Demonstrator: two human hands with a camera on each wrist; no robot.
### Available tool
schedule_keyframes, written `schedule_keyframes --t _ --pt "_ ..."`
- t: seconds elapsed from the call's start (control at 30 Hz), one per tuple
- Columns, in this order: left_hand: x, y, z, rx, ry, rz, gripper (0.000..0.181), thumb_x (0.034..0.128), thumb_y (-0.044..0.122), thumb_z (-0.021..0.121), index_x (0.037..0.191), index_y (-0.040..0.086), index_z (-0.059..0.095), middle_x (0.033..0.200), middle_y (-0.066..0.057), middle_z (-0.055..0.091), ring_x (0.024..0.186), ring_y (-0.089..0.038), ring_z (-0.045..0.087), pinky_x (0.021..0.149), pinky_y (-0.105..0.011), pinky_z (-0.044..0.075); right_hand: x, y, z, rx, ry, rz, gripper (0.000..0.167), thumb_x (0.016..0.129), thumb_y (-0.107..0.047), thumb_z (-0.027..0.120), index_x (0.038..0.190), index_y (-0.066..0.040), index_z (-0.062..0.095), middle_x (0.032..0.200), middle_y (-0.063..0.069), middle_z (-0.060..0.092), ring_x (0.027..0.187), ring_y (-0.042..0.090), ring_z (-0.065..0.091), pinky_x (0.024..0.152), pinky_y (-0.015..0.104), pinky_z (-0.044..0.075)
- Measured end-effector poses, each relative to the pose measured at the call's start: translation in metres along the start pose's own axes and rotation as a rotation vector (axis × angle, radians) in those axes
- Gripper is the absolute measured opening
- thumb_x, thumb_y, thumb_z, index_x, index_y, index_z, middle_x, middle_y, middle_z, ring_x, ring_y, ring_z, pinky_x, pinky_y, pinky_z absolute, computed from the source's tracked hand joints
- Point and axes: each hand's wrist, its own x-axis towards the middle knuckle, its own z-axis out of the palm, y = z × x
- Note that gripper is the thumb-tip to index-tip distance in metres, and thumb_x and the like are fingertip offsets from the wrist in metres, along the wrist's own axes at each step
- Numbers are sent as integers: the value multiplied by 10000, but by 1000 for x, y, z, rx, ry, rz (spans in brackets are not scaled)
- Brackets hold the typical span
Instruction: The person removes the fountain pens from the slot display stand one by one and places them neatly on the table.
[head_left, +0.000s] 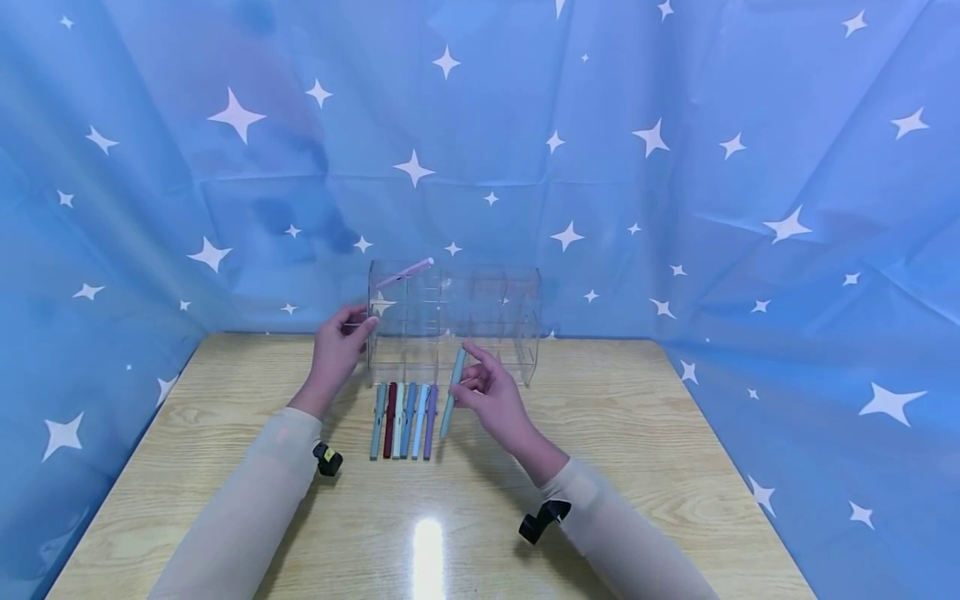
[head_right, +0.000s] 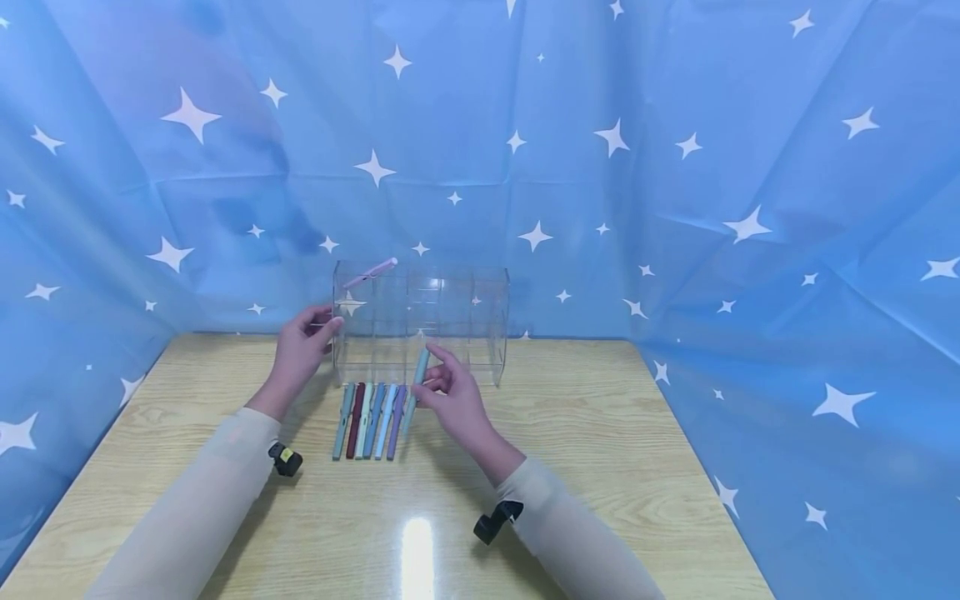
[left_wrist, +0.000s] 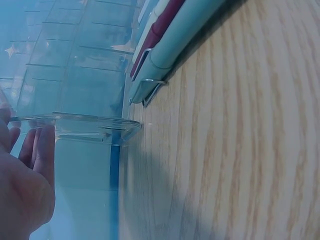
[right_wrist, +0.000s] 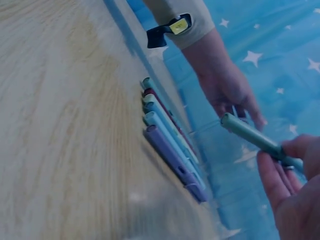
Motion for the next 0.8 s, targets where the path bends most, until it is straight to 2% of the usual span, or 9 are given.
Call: schedule_keyframes --t 0.3,0.43,0.63,0.8 --pt "1 -2 1 -9 3 4 485 1089 358 745 1478 78 674 1280 -162 704 1158 -470 672 827 -316 671 -2 14 3 -38 -61 95 742 1010 41 760 1671 -137 475 1177 180 662 995 204 725 889 475 691" --pt "1 -2 0 -7 0 1 483 1086 356 749 1473 77 675 1269 -162 704 1149 -470 675 842 -344 677 -3 19 4 -64 -76 128 780 996 37 775 1686 -93 437 1197 209 668 982 211 721 885 446 692" --pt "0 -2 -1 -3 0 2 479 1087 365 746 1465 80 679 1254 -164 704 1155 -461 681 866 -384 684 -2 30 4 -91 -85 134 799 978 51 772 1686 -39 413 1172 214 645 932 204 693 849 392 696" --pt "1 -1 0 -18 -3 7 492 1085 374 749 1462 66 681 1259 -178 702 1161 -480 670 873 -417 684 -1 36 3 -143 -87 141 777 988 8 777 1679 -33 424 1173 204 639 959 213 684 849 377 692"
